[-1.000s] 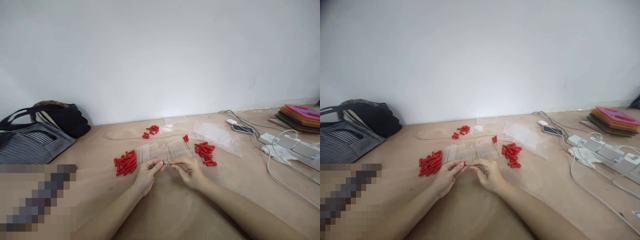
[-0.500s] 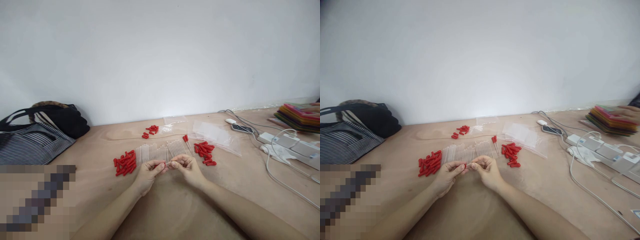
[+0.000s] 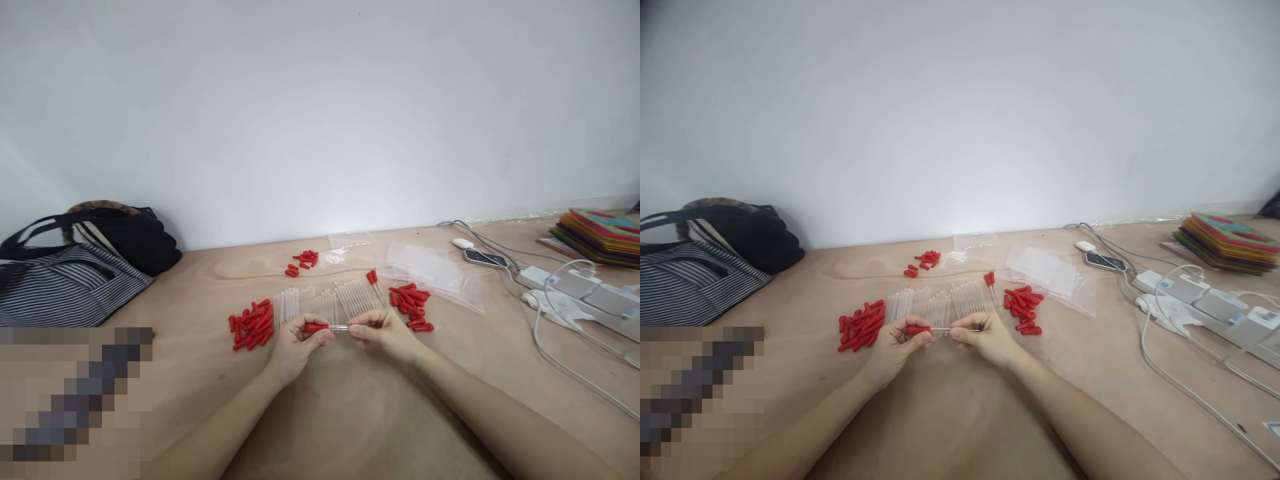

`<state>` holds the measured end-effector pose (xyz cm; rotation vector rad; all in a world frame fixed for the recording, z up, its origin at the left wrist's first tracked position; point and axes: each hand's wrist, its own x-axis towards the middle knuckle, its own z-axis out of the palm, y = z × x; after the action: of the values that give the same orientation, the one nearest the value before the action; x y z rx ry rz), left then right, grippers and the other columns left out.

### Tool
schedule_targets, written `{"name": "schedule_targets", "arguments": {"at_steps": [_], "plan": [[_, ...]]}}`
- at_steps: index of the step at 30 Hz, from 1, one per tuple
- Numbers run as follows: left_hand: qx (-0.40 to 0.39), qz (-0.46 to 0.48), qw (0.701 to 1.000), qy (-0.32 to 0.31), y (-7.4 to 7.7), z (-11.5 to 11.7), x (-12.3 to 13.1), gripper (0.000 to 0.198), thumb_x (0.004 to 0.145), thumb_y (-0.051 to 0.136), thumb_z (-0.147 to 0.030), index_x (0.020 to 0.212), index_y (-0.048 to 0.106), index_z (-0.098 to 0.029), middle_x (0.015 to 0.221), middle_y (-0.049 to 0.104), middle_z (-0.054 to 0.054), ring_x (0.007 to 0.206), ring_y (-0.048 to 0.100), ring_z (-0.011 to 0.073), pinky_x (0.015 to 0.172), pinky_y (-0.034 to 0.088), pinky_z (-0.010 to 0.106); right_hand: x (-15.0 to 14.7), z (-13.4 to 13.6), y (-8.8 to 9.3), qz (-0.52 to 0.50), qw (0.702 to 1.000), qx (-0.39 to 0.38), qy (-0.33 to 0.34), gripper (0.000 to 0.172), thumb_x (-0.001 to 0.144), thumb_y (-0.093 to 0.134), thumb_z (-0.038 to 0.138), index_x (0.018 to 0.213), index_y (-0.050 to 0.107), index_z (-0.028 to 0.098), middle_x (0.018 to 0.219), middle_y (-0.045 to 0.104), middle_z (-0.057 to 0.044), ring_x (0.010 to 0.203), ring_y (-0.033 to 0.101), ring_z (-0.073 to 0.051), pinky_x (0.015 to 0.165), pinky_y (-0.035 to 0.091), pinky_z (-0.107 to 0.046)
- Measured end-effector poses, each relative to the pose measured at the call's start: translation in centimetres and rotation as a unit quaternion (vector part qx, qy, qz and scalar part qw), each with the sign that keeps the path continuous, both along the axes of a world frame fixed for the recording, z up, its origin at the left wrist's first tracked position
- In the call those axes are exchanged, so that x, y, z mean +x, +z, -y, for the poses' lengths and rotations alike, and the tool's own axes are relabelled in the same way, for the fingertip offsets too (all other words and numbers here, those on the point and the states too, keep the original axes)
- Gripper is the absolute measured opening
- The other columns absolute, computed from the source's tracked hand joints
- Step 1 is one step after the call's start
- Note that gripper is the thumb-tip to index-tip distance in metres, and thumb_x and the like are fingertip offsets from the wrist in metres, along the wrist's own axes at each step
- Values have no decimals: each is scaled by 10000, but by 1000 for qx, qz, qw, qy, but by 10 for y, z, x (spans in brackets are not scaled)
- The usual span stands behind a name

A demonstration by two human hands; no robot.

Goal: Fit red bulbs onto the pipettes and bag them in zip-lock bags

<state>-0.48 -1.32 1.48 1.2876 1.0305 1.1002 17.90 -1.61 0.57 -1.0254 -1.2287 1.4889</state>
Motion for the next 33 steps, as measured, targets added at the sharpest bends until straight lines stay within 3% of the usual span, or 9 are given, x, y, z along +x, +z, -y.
{"name": "schedule_targets", "arguments": {"at_steps": [3, 7, 11, 16, 18, 20, 24, 30, 33], "plan": [[19, -23, 1000, 3, -1, -2, -1, 183, 557, 720, -239, 691, 630, -152, 586, 658, 7, 549, 612, 129, 566, 501, 217, 3, 1, 1, 151, 982, 115, -21, 167, 670, 620, 302, 672, 652, 139, 482, 523, 36, 429, 428, -70, 426, 314, -196], [35, -21, 999, 26, -1, -3, 0, 160, 542, 724, -213, 662, 635, -157, 562, 649, -4, 526, 607, 127, 542, 499, 209, -3, 5, -1, 245, 953, 179, -18, 236, 760, 497, 288, 600, 586, 139, 464, 461, 43, 409, 360, -62, 403, 255, -188], [26, -33, 999, 11, 1, -3, -2, 155, 535, 727, -199, 647, 633, -148, 538, 643, 1, 502, 591, 120, 506, 476, 194, -4, 5, 0, 284, 933, 222, 17, 288, 793, 442, 281, 556, 545, 153, 456, 450, 41, 423, 378, -72, 411, 280, -181], [-33, -51, 996, -70, 4, -7, -9, 202, 548, 727, -213, 707, 624, -143, 604, 648, 1, 536, 593, 109, 544, 475, 203, 15, -1, 14, 345, 889, 287, 93, 229, 787, 451, 282, 664, 611, 172, 543, 555, 19, 485, 470, -94, 465, 342, -187], [-42, -38, 997, -59, 5, -10, -10, 302, 540, 733, -221, 807, 611, -153, 671, 655, -1, 562, 602, 107, 569, 482, 211, 27, -7, 16, 373, 882, 286, 40, 222, 774, 467, 300, 691, 629, 174, 599, 598, 3, 534, 510, -115, 496, 358, -201], [-33, -19, 999, -12, 4, -12, -10, 372, 541, 731, -242, 875, 589, -160, 673, 643, -13, 562, 603, 106, 574, 488, 218, 38, -16, 14, 418, 868, 259, -74, 251, 765, 467, 324, 652, 632, 172, 597, 613, -10, 550, 528, -136, 500, 352, -214], [-16, -9, 1000, 19, 0, -11, -7, 334, 546, 725, -268, 824, 585, -146, 593, 597, -34, 521, 592, 106, 553, 498, 223, 48, -32, 3, 551, 775, 190, -243, 328, 767, 416, 320, 542, 601, 171, 542, 610, -34, 551, 540, -166, 526, 331, -252], [-28, -42, 998, -47, -8, -6, -6, 227, 578, 702, -247, 754, 609, -137, 621, 593, -15, 542, 605, 116, 529, 506, 217, 31, -39, -7, 664, 667, 214, -262, 287, 774, 412, 257, 584, 606, 162, 710, 657, -104, 780, 556, -236, 727, 301, -366], [-19, -44, 998, -50, -10, -6, -7, 196, 592, 694, -244, 738, 617, -137, 622, 599, -5, 550, 605, 119, 525, 504, 213, 27, -40, -9, 672, 661, 216, -254, 278, 779, 414, 244, 595, 607, 167, 701, 655, -102, 777, 560, -257, 732, 288, -398]]}}
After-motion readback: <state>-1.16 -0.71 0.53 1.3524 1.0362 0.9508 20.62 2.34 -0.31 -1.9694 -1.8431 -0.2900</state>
